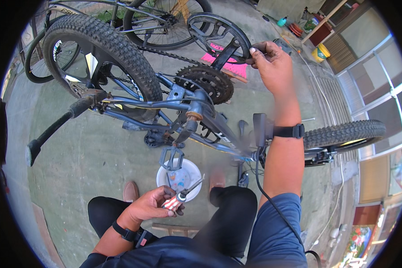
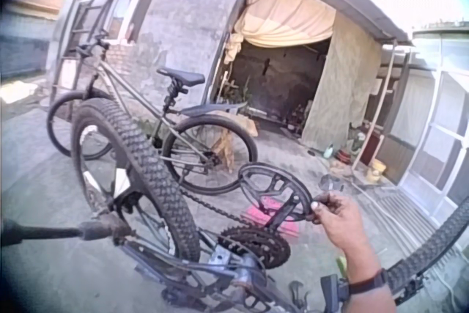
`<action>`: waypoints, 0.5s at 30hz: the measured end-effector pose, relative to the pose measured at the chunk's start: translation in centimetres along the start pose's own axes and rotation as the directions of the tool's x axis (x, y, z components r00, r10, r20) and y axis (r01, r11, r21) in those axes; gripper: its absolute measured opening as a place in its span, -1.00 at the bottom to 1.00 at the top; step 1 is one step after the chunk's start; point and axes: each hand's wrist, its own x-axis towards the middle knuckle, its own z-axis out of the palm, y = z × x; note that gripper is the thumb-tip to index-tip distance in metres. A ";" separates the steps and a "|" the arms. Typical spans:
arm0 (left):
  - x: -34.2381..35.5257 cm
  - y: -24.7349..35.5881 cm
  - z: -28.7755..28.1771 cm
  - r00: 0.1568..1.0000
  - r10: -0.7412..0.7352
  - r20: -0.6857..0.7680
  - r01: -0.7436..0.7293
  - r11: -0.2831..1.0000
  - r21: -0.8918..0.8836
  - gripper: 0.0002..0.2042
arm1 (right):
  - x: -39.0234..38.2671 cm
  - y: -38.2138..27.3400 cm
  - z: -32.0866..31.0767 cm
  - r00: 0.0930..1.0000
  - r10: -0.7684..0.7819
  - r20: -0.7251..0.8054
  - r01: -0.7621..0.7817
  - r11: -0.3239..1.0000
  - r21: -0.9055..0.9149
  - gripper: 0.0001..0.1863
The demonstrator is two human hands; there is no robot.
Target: The person repairs a bicycle by removing and inspecting the crankset and chainrings using a screwdriver.
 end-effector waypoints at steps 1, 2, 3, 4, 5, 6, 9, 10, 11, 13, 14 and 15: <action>0.1 -0.1 0.0 1.000 0.004 0.004 -0.004 1.000 -0.002 -0.54 | 0.0 -0.1 -0.1 1.000 0.000 0.003 0.000 1.000 -0.007 -0.89; 0.1 -0.1 -0.1 1.000 0.007 0.008 -0.007 1.000 -0.004 -0.54 | 0.1 -0.3 -0.2 1.000 0.000 0.006 0.001 1.000 -0.014 -0.89; 0.1 -0.1 0.0 1.000 0.014 0.000 -0.014 1.000 0.006 -0.55 | 0.1 -0.3 -0.3 1.000 0.007 0.012 -0.006 1.000 -0.023 -0.88; 0.1 -0.2 0.0 1.000 0.021 -0.008 -0.021 1.000 0.017 -0.56 | 0.0 -0.4 -0.3 1.000 0.014 0.018 -0.013 0.999 -0.032 -0.88; 0.1 -0.2 0.0 0.999 0.028 -0.016 -0.028 0.999 0.027 -0.56 | 0.0 -0.5 -0.4 1.000 0.020 0.023 -0.020 0.999 -0.041 -0.88; 0.1 -0.2 0.0 0.999 0.031 -0.017 -0.030 0.999 0.029 -0.56 | -0.2 -0.5 -0.3 0.999 0.020 0.050 -0.018 0.999 -0.046 -0.88; 0.0 -0.1 0.1 1.000 0.024 -0.012 -0.024 1.000 0.017 -0.56 | -0.6 0.0 -0.1 0.992 0.011 0.128 -0.003 0.998 -0.063 -0.86; 0.0 0.1 0.2 1.000 0.012 -0.006 -0.012 1.000 0.002 -0.55 | -0.6 0.7 -0.1 0.988 0.003 0.153 0.008 0.998 -0.069 -0.85; 0.0 0.3 0.2 1.000 0.001 0.001 -0.001 1.000 -0.013 -0.54 | -0.7 1.1 -0.1 0.984 -0.005 0.178 0.019 0.997 -0.074 -0.84; 0.0 0.1 0.0 1.000 0.008 0.006 -0.008 1.000 -0.004 -0.54 | -1.0 1.0 0.6 0.982 0.039 0.185 -0.026 0.997 -0.070 -0.84; -0.1 0.1 -0.1 1.000 0.012 0.008 -0.012 1.000 0.001 -0.54 | -1.1 0.8 0.9 0.979 0.070 0.192 -0.055 0.995 -0.083 -0.85; 0.0 0.1 0.0 1.000 0.011 0.008 -0.011 1.000 -0.002 -0.54 | -1.2 0.7 1.1 0.975 0.104 0.196 -0.085 0.991 -0.101 -0.85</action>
